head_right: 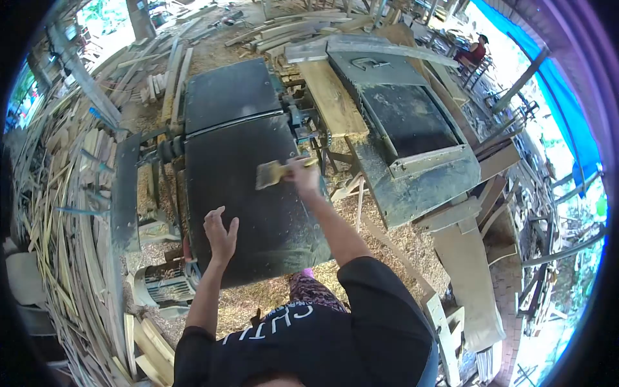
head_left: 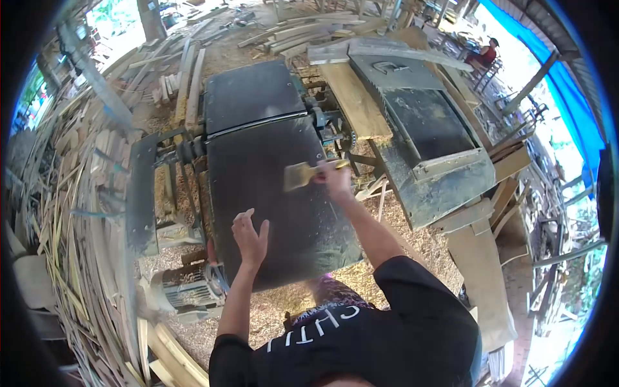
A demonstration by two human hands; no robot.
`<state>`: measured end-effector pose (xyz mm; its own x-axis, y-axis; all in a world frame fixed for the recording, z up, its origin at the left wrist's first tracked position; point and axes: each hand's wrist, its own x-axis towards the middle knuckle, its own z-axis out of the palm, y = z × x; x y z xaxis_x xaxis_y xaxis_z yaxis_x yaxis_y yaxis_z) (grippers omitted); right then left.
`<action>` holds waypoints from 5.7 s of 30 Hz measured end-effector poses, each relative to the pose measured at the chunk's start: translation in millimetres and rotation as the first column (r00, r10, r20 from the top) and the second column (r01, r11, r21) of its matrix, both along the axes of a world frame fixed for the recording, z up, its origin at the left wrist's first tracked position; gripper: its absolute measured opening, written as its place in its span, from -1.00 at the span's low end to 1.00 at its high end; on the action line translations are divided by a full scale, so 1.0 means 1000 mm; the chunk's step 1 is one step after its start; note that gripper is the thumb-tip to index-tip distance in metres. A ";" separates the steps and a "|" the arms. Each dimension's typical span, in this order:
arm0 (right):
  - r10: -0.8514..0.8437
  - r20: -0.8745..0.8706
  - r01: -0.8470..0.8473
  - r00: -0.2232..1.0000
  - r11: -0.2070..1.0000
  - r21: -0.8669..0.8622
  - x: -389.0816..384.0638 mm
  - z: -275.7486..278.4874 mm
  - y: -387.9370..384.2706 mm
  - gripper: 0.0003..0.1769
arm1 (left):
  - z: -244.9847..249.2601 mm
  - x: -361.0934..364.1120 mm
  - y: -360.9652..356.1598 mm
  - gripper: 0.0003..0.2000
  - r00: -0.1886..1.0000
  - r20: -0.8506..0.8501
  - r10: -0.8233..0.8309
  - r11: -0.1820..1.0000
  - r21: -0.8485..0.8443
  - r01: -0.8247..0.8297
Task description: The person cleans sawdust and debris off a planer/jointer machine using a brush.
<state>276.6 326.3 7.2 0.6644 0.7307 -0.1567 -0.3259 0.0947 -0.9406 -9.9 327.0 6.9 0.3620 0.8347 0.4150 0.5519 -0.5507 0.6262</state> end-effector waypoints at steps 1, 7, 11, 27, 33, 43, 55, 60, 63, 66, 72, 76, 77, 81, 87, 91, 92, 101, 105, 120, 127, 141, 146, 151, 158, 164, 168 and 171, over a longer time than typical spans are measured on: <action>-0.088 0.070 0.084 0.994 0.995 0.062 0.034 -0.002 -0.003 -0.87 | -0.014 0.017 0.010 -0.56 0.980 -0.144 0.135 0.991 0.030 -0.132; -0.291 0.569 0.280 0.769 0.954 0.109 0.140 0.000 0.035 -0.91 | -0.036 0.049 0.029 -0.46 0.826 -0.446 0.344 0.939 0.141 -0.315; -0.053 0.399 0.018 0.915 0.996 0.092 0.138 -0.011 0.069 -0.93 | -0.033 0.052 0.030 -0.48 0.795 -0.494 0.353 0.934 0.135 -0.331; 0.058 0.635 0.038 0.771 0.990 -0.137 0.125 -0.005 0.037 -0.90 | -0.032 0.054 0.029 -0.50 0.789 -0.506 0.349 0.933 0.113 -0.341; 0.066 0.759 0.043 0.648 0.991 -0.123 0.129 -0.015 0.058 -0.82 | -0.032 0.053 0.032 -0.49 0.787 -0.502 0.359 0.933 0.160 -0.324; 0.374 0.735 -0.190 0.566 0.927 -0.325 0.152 0.014 0.045 -0.89 | -0.033 0.052 0.033 -0.48 0.784 -0.514 0.349 0.935 0.134 -0.329; 0.549 0.794 0.017 0.260 0.820 -0.572 0.146 -0.005 0.006 -0.90 | -0.034 0.053 0.033 -0.47 0.781 -0.518 0.349 0.932 0.107 -0.345; -0.061 0.897 0.094 0.438 0.995 0.022 0.122 -0.001 0.018 -0.82 | -0.034 0.054 0.032 -0.47 0.790 -0.505 0.348 0.933 0.103 -0.345; 0.044 0.870 -0.009 0.492 0.999 -0.045 0.127 -0.029 0.015 -0.79 | -0.036 0.055 0.032 -0.47 0.782 -0.515 0.352 0.932 0.113 -0.345; 0.363 0.730 -0.061 0.579 0.912 -0.406 0.134 -0.005 0.010 -0.80 | -0.035 0.055 0.032 -0.47 0.777 -0.517 0.360 0.928 0.116 -0.353; -0.045 0.910 -0.049 0.411 0.996 0.071 0.135 -0.020 0.036 -0.76 | -0.040 0.055 0.031 -0.49 0.775 -0.522 0.357 0.932 0.142 -0.334; 0.486 0.709 -0.137 0.511 0.861 -0.490 0.149 -0.002 0.023 -0.79 | -0.038 0.054 0.033 -0.49 0.772 -0.521 0.364 0.928 0.136 -0.346; 0.359 0.786 -0.112 0.503 0.929 -0.353 0.147 0.006 0.020 -0.80 | -0.039 0.054 0.031 -0.50 0.774 -0.527 0.352 0.932 0.121 -0.341; 0.103 0.816 -0.070 0.569 0.995 -0.077 0.143 0.007 0.039 -0.79 | -0.040 0.055 0.030 -0.50 0.769 -0.528 0.359 0.931 0.140 -0.338; 0.576 0.587 -0.164 0.568 0.779 -0.605 0.173 -0.020 0.031 -0.83 | -0.037 0.058 0.034 -0.51 0.787 -0.503 0.357 0.933 0.151 -0.327; 0.191 0.719 -0.086 0.669 0.980 -0.181 0.143 -0.012 0.035 -0.83 | -0.035 0.058 0.031 -0.51 0.763 -0.531 0.369 0.929 0.175 -0.328; 0.018 0.767 -0.047 0.641 0.999 0.016 0.140 -0.023 0.034 -0.81 | -0.035 0.059 0.031 -0.51 0.762 -0.532 0.371 0.928 0.176 -0.329; 0.179 0.595 -0.094 0.784 0.981 -0.172 0.135 0.031 0.039 -0.80 | -0.036 0.059 0.028 -0.53 0.755 -0.539 0.373 0.927 0.195 -0.319; 0.135 0.478 -0.127 0.868 0.991 -0.049 0.132 -0.014 0.052 -0.84 | -0.036 0.063 0.028 -0.54 0.751 -0.549 0.367 0.930 0.187 -0.317; 0.133 0.521 -0.151 0.843 0.989 -0.009 0.136 -0.026 0.005 -0.82 | -0.041 0.061 0.029 -0.56 0.735 -0.573 0.363 0.928 0.151 -0.340; 0.576 0.536 -0.382 0.617 0.815 -0.435 0.147 0.000 -0.119 -0.77 | -0.044 0.060 0.030 -0.56 0.747 -0.559 0.360 0.929 0.144 -0.340; 0.233 0.640 -0.107 0.732 0.967 -0.229 0.122 -0.051 -0.128 -0.74 | -0.044 0.059 0.029 -0.57 0.759 -0.537 0.368 0.926 0.141 -0.350; 0.320 0.694 0.051 0.645 0.888 -0.456 0.137 -0.022 -0.176 -0.76 | -0.043 0.060 0.029 -0.57 0.752 -0.540 0.378 0.924 0.162 -0.348; 0.024 0.659 0.073 0.752 0.990 -0.119 0.123 -0.037 -0.092 -0.81 | -0.044 0.058 0.030 -0.57 0.759 -0.530 0.379 0.924 0.182 -0.335; 0.069 0.463 0.124 0.884 0.920 -0.373 0.134 -0.047 -0.142 -0.84 | -0.045 0.055 0.030 -0.58 0.749 -0.533 0.393 0.919 0.205 -0.337; -0.036 0.656 0.143 0.754 0.984 -0.110 0.120 -0.012 -0.086 -0.88 | -0.043 0.059 0.028 -0.59 0.750 -0.528 0.399 0.917 0.216 -0.336; -0.111 0.616 0.123 0.780 0.992 0.024 0.126 -0.060 -0.012 -0.83 | -0.043 0.059 0.028 -0.59 0.742 -0.537 0.402 0.916 0.235 -0.326; 0.035 0.702 0.114 0.711 0.980 -0.164 0.135 -0.041 -0.022 -0.82 | -0.044 0.058 0.029 -0.58 0.746 -0.532 0.401 0.916 0.241 -0.321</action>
